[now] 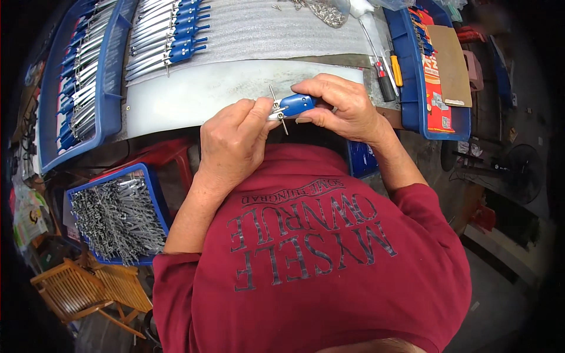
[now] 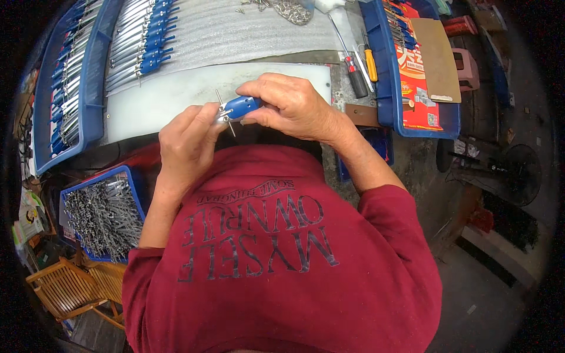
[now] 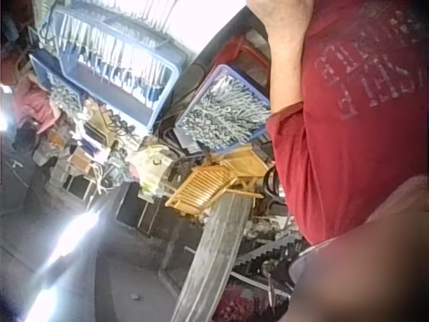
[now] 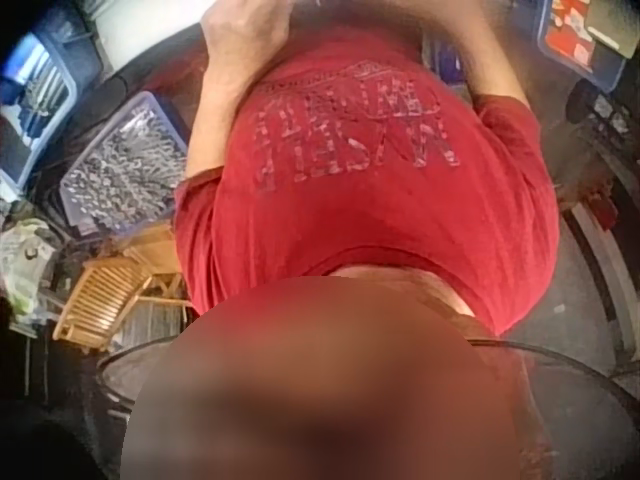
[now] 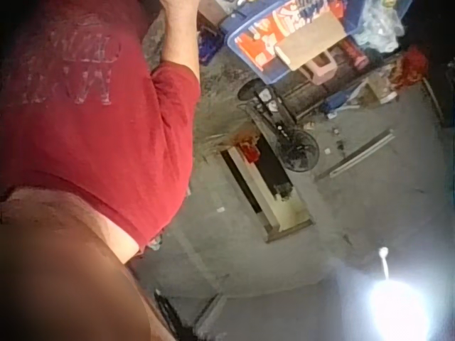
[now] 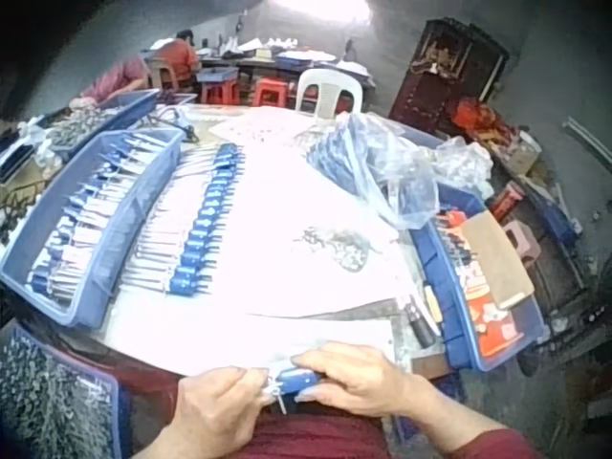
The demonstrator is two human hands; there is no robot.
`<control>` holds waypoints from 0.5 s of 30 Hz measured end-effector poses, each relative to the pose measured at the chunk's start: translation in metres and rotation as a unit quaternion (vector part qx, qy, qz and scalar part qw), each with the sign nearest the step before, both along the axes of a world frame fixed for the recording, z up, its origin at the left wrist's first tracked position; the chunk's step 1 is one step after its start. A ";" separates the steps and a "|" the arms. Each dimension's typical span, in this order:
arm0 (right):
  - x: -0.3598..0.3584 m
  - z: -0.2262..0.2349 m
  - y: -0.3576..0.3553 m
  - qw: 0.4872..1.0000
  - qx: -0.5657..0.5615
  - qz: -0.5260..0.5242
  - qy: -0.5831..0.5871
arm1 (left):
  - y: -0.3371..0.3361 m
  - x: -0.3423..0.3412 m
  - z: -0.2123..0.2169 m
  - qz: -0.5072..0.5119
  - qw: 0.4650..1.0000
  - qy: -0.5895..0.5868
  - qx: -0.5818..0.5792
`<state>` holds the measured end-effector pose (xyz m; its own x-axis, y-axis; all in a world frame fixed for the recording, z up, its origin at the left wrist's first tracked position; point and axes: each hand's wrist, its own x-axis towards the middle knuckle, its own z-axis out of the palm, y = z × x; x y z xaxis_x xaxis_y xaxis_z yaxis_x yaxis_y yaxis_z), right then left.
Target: Assembling small hand tools by inserting metal components into plastic handles at a workstation.
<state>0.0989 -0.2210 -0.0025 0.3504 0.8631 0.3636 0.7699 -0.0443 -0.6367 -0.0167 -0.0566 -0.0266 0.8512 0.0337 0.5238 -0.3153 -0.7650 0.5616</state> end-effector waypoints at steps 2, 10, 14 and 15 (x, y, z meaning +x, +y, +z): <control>0.003 0.000 0.000 1.000 0.012 0.006 -0.005 | 0.000 0.000 -0.001 -0.002 1.000 -0.002 -0.003; 0.002 0.004 0.001 1.000 -0.019 -0.015 0.005 | -0.002 0.000 0.000 0.017 1.000 -0.010 -0.003; -0.001 -0.004 0.000 0.999 0.001 -0.043 0.018 | -0.003 -0.001 0.000 0.026 1.000 0.002 0.003; -0.001 -0.004 0.000 0.999 0.002 -0.044 0.017 | -0.003 -0.001 -0.001 0.028 1.000 0.001 0.005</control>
